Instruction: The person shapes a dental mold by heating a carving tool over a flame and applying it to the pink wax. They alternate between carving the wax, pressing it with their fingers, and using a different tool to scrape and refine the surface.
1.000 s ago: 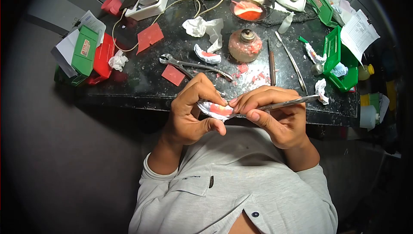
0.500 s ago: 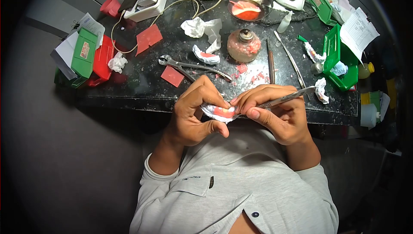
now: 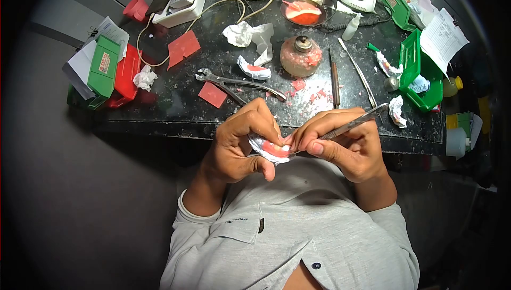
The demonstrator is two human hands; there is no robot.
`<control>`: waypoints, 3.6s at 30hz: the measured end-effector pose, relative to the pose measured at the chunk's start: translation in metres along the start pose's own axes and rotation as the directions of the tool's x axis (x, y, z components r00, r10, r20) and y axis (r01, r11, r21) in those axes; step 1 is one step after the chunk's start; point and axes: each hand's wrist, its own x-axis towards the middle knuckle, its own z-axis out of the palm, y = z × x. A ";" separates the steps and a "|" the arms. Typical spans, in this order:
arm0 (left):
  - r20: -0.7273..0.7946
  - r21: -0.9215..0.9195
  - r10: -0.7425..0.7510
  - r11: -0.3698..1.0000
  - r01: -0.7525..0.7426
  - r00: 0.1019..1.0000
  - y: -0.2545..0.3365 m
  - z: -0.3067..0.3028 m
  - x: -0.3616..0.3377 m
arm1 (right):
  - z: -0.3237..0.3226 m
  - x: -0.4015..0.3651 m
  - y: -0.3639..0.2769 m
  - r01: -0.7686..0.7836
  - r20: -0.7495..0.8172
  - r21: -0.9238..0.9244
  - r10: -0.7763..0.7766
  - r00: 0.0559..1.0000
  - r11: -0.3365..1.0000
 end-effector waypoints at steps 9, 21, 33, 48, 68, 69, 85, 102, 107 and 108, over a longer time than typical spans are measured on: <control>0.034 -0.123 -0.002 0.992 0.006 0.999 0.002 0.000 0.001 | 0.000 -0.005 0.000 -0.036 0.047 0.088 0.032 0.998 0.995; -0.004 -0.279 0.033 0.960 -0.033 0.999 -0.004 0.006 0.003 | 0.005 -0.008 0.004 -0.065 -0.015 0.231 0.071 0.997 0.971; -0.015 -0.421 0.008 0.907 -0.014 1.000 -0.013 0.004 0.007 | 0.000 -0.003 0.021 -0.140 0.022 0.547 0.153 0.988 0.825; -0.105 -0.051 -0.014 0.999 0.009 0.994 -0.007 0.000 0.007 | 0.004 -0.005 0.004 0.109 -0.096 0.173 -0.093 0.991 0.979; -0.205 -0.240 -0.106 0.969 0.056 0.973 0.002 0.014 0.008 | 0.018 -0.001 0.015 0.178 -0.103 0.182 -0.161 0.982 0.967; -0.205 -0.240 -0.107 0.969 0.056 0.973 0.002 0.013 0.009 | 0.018 -0.001 0.017 0.202 -0.098 0.196 -0.186 0.978 0.960; 0.189 -0.855 -0.205 0.447 0.263 0.960 -0.010 -0.003 0.012 | 0.012 -0.008 0.003 0.265 -0.210 0.013 -0.256 0.944 0.964; 0.197 -0.469 -0.493 0.712 0.523 0.847 0.017 0.007 0.005 | 0.003 0.008 0.010 0.461 0.121 -0.433 -0.457 0.881 0.775; 0.194 -0.464 -0.530 0.691 0.553 0.825 0.019 0.008 -0.001 | 0.009 0.010 0.009 0.459 0.158 -0.406 -0.434 0.887 0.791; 0.177 -0.512 -0.487 0.697 0.502 0.855 0.015 0.009 -0.006 | 0.010 0.010 0.009 0.459 0.154 -0.406 -0.436 0.887 0.790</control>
